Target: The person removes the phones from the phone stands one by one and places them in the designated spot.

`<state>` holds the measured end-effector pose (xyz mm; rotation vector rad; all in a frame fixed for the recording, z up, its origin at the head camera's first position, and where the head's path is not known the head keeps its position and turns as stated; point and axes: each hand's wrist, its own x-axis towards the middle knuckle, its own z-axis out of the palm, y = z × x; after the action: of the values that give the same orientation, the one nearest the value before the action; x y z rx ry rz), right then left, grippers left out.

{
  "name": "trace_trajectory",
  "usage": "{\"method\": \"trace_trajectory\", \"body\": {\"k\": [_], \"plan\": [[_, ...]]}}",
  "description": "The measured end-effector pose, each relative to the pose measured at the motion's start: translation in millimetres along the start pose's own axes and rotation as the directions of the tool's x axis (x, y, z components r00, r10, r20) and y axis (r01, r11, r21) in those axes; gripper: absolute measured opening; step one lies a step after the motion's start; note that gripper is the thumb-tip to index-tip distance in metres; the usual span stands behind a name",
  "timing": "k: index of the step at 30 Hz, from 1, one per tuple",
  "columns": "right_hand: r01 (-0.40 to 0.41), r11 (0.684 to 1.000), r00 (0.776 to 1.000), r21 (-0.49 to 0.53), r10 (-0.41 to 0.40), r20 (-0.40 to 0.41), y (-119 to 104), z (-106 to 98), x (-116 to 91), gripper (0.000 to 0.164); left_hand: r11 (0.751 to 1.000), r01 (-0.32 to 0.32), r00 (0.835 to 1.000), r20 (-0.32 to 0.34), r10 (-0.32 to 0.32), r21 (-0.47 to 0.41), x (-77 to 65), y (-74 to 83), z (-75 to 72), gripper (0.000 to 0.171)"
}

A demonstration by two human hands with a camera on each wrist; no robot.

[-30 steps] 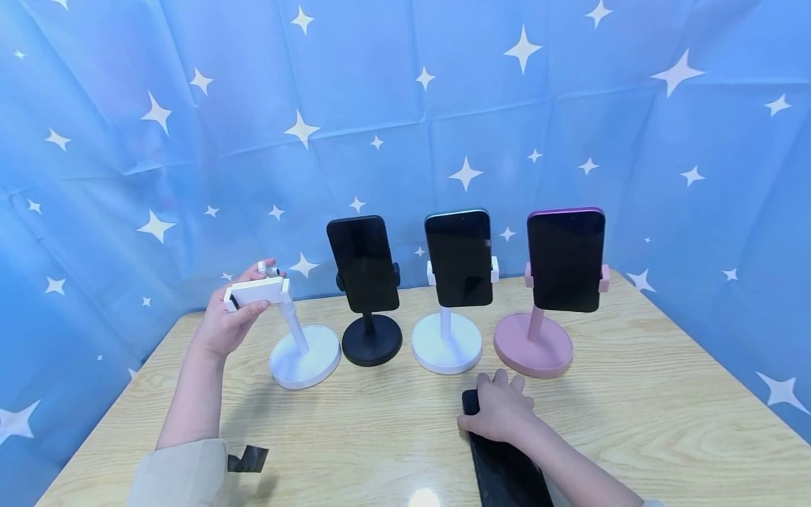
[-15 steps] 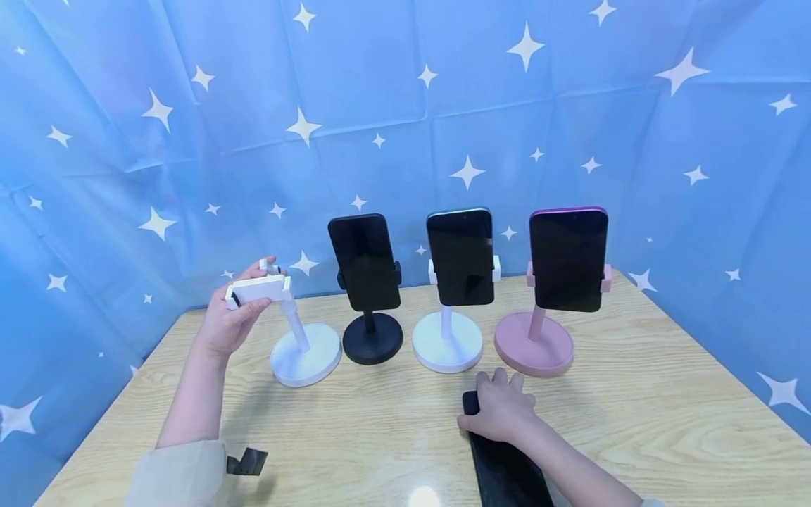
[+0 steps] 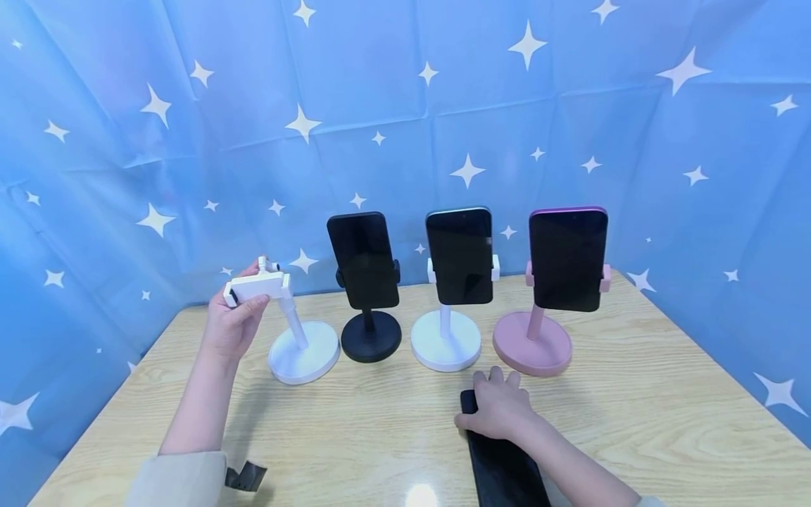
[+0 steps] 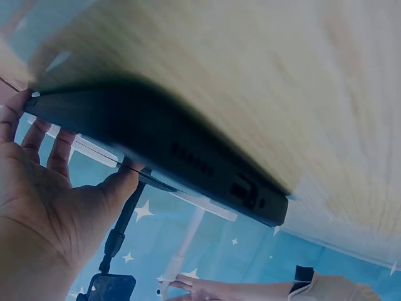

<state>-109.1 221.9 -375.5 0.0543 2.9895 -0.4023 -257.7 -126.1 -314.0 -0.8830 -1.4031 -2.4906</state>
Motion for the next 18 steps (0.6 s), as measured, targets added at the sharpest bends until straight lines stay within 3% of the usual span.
{"method": "trace_trajectory", "body": {"k": [9, 13, 18], "plan": [[0.047, 0.999, 0.998, 0.016, -0.048, 0.033, 3.1, -4.3, 1.5, 0.066, 0.999, 0.006, 0.991, -0.131, -0.001, 0.035, -10.0, -3.8, 2.6, 0.050], [0.065, 0.998, 0.997, 0.027, -0.066, 0.036, 4.0, -7.7, 1.2, 0.063, 0.985, 0.156, 0.965, -0.226, -0.134, 0.080, -16.2, -8.2, 4.5, 0.044], [0.058, 0.998, 0.997, 0.028, -0.060, 0.043, 2.7, -9.8, 2.3, 0.059, 0.920, 0.345, 0.907, -0.318, -0.276, 0.186, -19.2, -13.4, 14.1, 0.034]]}}
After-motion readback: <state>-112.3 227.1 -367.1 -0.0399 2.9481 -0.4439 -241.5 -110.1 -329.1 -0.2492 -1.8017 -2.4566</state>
